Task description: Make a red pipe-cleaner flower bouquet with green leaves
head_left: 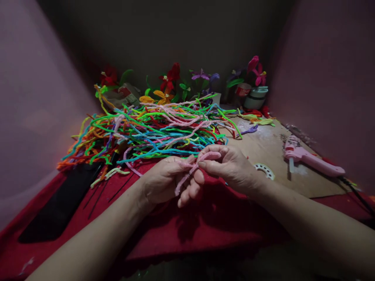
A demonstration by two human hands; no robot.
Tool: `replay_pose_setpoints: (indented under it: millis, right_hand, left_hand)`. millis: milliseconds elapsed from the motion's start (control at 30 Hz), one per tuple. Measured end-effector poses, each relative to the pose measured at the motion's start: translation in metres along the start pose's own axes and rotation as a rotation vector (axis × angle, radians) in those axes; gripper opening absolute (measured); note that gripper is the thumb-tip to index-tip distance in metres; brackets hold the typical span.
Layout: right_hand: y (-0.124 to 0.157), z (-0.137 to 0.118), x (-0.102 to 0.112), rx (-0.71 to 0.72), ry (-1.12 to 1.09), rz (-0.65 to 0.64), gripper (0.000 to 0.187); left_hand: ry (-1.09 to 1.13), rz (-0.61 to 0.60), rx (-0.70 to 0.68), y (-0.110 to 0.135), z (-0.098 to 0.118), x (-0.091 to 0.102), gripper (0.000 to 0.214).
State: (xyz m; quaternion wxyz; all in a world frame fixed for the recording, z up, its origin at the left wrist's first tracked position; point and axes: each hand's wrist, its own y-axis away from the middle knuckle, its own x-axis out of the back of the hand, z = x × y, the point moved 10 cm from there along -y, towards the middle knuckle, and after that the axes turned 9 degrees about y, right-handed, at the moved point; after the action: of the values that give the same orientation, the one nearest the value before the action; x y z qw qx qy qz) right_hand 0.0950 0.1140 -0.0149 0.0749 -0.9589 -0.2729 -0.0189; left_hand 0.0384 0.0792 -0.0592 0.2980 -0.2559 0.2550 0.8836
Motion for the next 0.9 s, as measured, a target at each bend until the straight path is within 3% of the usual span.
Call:
replay_pose_setpoints:
  millis: [133, 267, 367, 500, 567, 667, 767, 900]
  right_hand:
    - [-0.001, 0.001, 0.004, -0.018, 0.1, 0.043, 0.006]
    - [-0.003, 0.001, 0.009, -0.006, 0.167, 0.118, 0.009]
    - [-0.004, -0.006, 0.007, 0.096, 0.213, 0.105, 0.006]
    - [0.0, -0.013, 0.005, 0.208, 0.439, 0.111, 0.011]
    - [0.006, -0.021, 0.006, 0.312, 0.649, 0.192, 0.015]
    - [0.014, -0.03, 0.004, 0.448, 0.879, 0.292, 0.017]
    - [0.016, -0.031, 0.009, 0.442, 0.842, 0.35, 0.016]
    - [0.026, -0.047, 0.016, 0.491, 0.703, 0.419, 0.016]
  left_hand:
    - [-0.128, 0.104, -0.078, 0.006, 0.012, 0.005, 0.023]
    - [-0.526, 0.329, -0.208, 0.013, 0.031, 0.009, 0.021]
    - [-0.605, 0.398, -0.211, 0.015, 0.031, 0.009, 0.027]
    - [-0.55, 0.354, -0.135, 0.01, 0.019, 0.01, 0.024]
    - [-0.697, 0.377, -0.168, 0.009, 0.022, 0.01, 0.023]
    - [-1.089, 0.492, -0.326, 0.013, 0.039, 0.003, 0.02]
    - [-1.295, 0.561, -0.464, 0.019, 0.053, -0.006, 0.018]
    - [-1.141, 0.647, -0.515, 0.022, 0.071, 0.006, 0.018]
